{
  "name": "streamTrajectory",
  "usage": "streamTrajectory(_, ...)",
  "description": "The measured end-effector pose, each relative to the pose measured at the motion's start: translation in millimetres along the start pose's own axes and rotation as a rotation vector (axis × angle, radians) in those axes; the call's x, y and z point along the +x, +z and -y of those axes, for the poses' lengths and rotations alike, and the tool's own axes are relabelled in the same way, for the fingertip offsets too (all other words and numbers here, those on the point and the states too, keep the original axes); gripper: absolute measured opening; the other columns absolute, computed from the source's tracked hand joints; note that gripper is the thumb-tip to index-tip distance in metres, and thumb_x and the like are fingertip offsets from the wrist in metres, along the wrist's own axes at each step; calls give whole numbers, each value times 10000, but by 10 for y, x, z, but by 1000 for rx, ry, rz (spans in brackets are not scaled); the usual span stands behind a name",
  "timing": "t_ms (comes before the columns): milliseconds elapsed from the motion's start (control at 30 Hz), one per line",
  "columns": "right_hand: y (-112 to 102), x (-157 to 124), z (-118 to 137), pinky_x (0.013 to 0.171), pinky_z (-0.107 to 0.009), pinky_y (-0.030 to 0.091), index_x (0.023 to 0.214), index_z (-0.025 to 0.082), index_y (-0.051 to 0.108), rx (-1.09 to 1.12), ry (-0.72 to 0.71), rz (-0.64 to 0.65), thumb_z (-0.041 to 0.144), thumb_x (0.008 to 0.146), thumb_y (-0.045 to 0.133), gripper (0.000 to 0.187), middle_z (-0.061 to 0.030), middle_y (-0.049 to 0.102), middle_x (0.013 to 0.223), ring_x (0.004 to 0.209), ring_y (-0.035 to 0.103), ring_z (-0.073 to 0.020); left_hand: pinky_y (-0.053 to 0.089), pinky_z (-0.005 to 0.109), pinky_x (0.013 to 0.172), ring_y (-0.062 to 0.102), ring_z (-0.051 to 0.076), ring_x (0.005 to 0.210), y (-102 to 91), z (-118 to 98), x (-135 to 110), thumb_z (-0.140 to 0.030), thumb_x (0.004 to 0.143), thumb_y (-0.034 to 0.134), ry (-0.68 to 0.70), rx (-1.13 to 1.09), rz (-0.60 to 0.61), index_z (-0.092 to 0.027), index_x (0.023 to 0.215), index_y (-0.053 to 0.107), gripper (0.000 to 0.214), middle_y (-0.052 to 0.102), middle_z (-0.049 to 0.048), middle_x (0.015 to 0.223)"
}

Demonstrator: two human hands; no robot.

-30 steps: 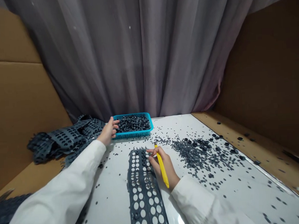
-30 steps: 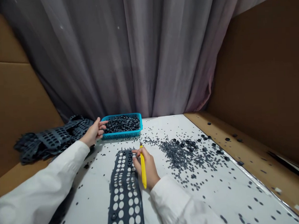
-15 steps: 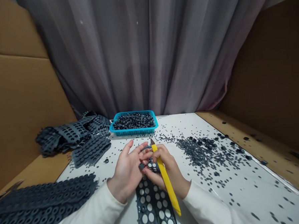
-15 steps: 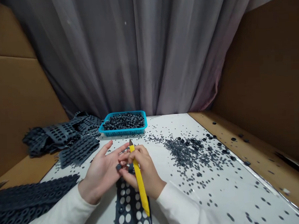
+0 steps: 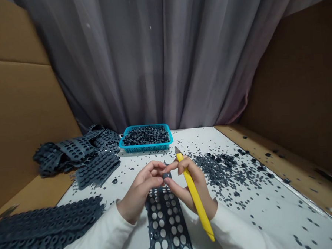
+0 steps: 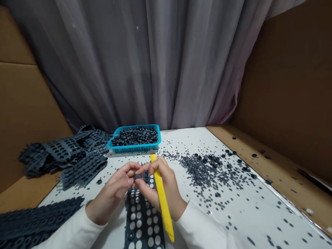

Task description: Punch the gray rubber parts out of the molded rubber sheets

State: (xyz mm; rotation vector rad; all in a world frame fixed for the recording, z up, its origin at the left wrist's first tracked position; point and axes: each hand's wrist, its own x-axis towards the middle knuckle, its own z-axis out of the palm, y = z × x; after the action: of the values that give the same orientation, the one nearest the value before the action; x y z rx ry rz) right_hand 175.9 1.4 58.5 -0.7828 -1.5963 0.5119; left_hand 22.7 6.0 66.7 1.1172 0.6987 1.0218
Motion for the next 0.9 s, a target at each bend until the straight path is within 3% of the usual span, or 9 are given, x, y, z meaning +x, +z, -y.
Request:
streamTrajectory(133, -18, 28, 1, 741, -353, 441, 721, 235, 342, 37, 41, 1, 170, 727, 604, 270, -17, 676, 796, 734, 606, -177, 370, 267, 698, 500, 145, 722, -1, 13, 4, -307, 757, 643, -26, -22, 40, -197, 1003, 563, 282, 575, 22, 816)
streamTrajectory(333, -66, 90, 13, 720, -342, 455, 709, 234, 338, 75, 86, 102, 198, 748, 604, 271, -23, 694, 805, 727, 620, -178, 372, 207, 646, 489, 88, 681, -21, 73, 32, -299, 763, 678, -139, -183, -49, -184, 985, 589, 265, 574, 12, 859)
streamTrajectory(567, -47, 46, -23, 858, -408, 439, 783, 247, 324, 127, 82, 102, 168, 708, 650, 344, -59, 669, 1024, 965, 618, -220, 431, 211, 613, 557, 87, 639, 35, 95, 29, -256, 814, 625, -314, -482, -209, -183, 954, 608, 159, 637, 29, 842)
streamTrajectory(900, 2, 32, -49, 751, -370, 486, 740, 236, 315, 121, 209, 42, 273, 738, 641, 328, -53, 697, 860, 800, 640, -202, 425, 238, 660, 609, 140, 774, 137, 96, -15, -311, 858, 561, -341, -522, -196, -199, 922, 636, 150, 676, 33, 810)
